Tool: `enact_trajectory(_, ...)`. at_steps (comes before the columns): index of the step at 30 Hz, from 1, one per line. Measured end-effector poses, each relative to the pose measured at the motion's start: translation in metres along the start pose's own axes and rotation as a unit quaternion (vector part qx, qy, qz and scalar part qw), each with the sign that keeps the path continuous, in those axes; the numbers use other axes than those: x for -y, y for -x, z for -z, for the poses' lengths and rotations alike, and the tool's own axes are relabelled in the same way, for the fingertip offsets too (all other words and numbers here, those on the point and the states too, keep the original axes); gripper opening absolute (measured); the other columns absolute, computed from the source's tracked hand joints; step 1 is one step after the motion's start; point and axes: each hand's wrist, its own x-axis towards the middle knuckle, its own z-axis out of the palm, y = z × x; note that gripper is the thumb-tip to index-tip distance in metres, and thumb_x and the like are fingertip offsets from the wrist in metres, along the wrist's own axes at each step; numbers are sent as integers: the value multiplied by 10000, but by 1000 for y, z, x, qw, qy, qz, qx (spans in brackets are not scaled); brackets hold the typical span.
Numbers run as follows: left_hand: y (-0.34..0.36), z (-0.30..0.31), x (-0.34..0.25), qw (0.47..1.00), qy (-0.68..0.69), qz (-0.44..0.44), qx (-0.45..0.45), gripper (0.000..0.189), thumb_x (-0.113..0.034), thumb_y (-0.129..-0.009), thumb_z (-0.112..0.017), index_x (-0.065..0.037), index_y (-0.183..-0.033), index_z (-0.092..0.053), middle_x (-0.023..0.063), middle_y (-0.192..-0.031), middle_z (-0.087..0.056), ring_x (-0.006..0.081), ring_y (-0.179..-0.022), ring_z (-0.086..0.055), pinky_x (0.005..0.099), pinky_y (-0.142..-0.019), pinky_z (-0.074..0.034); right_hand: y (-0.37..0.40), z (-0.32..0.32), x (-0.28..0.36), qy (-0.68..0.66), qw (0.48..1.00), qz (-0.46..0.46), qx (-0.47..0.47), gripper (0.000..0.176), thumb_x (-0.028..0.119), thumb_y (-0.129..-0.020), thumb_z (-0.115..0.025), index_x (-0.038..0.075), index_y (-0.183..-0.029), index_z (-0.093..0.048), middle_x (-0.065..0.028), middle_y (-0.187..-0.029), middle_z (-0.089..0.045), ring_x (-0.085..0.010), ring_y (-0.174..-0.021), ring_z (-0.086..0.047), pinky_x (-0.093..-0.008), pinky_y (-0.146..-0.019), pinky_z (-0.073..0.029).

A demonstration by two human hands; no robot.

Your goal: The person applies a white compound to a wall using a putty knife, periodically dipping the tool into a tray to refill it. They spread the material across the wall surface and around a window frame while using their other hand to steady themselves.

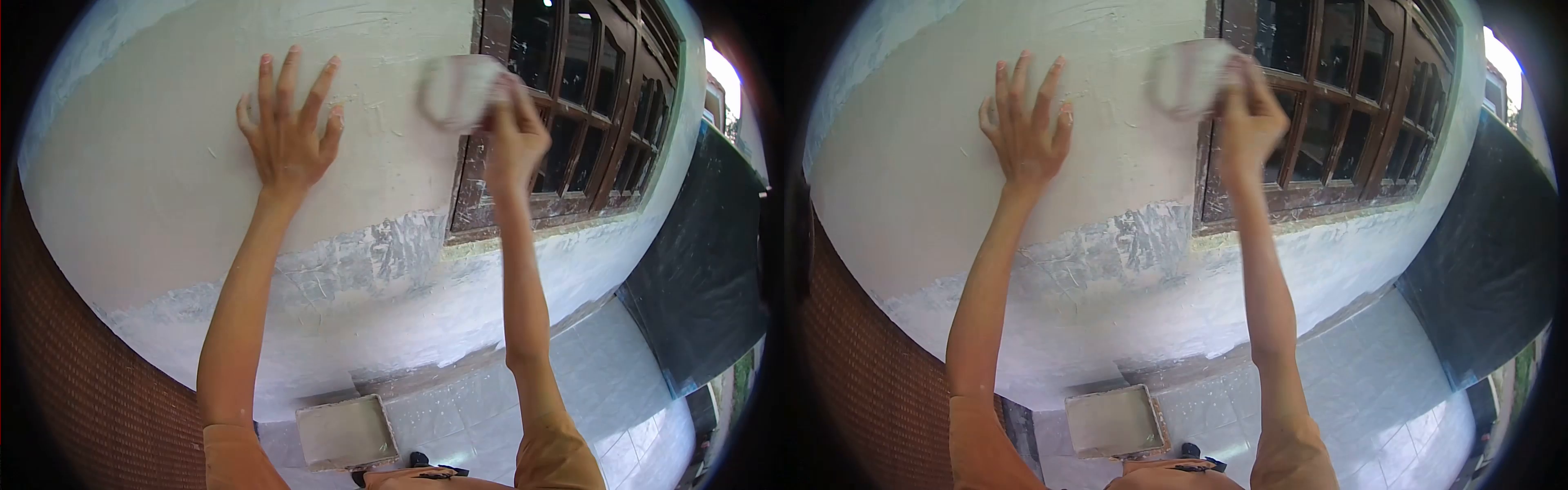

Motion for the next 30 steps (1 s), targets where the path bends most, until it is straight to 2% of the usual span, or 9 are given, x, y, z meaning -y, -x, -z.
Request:
enact_trajectory(3,0,1,-2,1000,-6,2,-9,494,-406,-926,-482,-380,-1419,-446,21,-1542,-312,279,-1442,-230,594,-1040,-217,13,-11,-16,49,997,3,66,362,37,-887,-673,-17,-1242,-626,-86,-1063,-698,-92,-857,-620,-225,-715,-516)
enact_trajectory(6,1,2,0,1000,-18,1,-2,513,-393,-937,-459,-329,-1445,-425,32,-1540,-306,269,-1447,-213,573,-1056,-189,-11,33,-14,76,997,11,-32,346,38,-913,-636,-23,-1253,-613,-118,-1127,-681,-133,-946,-647,-245,-785,-537)
enact_trajectory(9,1,0,-2,1000,-23,10,11,497,-410,-926,-477,-382,-1421,-443,21,-1541,-308,263,-1447,-215,602,-1039,-215,-17,61,0,43,993,4,-114,337,30,-938,-596,-33,-1269,-591,-121,-1166,-662,-148,-963,-655,-273,-778,-565)
enact_trajectory(16,1,-2,-1,1000,-13,4,-11,486,-407,-927,-478,-388,-1411,-451,19,-1536,-319,266,-1443,-228,608,-1033,-221,51,-22,-16,47,996,-6,75,342,28,-908,-649,6,-1250,-630,-89,-1034,-696,-86,-814,-617,-228,-698,-517)
enact_trajectory(19,1,0,-1,1000,-16,10,-14,482,-412,-928,-473,-383,-1409,-457,25,-1532,-327,272,-1440,-236,609,-1032,-221,33,-1,-11,76,996,-43,32,325,23,-917,-633,-2,-1241,-633,-98,-1063,-691,-90,-858,-624,-221,-725,-519)
enact_trajectory(23,1,-2,-2,1000,-20,11,-4,480,-421,-929,-469,-374,-1407,-466,31,-1530,-331,278,-1438,-241,605,-1033,-218,14,15,3,3,997,21,-72,322,15,-940,-586,-12,-1260,-612,-72,-1062,-690,-96,-810,-635,-228,-657,-528)
enact_trajectory(26,0,0,-1,1000,-13,12,-11,481,-416,-928,-473,-377,-1407,-464,28,-1531,-330,280,-1436,-243,601,-1034,-215,27,-22,2,12,999,-1,45,342,22,-907,-630,-3,-1248,-628,-44,-965,-700,-49,-650,-556,-218,-573,-479)
enact_trajectory(27,1,-1,-2,1000,-10,13,-9,481,-416,-928,-473,-377,-1407,-464,28,-1531,-330,280,-1436,-243,601,-1034,-215,30,-31,-7,76,994,17,78,352,37,-924,-633,11,-1274,-609,-79,-1018,-694,-99,-757,-629,-254,-612,-534)
enact_trajectory(30,1,-1,0,1000,-13,10,-23,483,-410,-927,-475,-376,-1408,-463,27,-1530,-332,279,-1433,-247,600,-1035,-212,10,-24,-30,114,989,76,51,343,54,-909,-651,-1,-1247,-626,-104,-1036,-701,-100,-788,-630,-240,-692,-524)
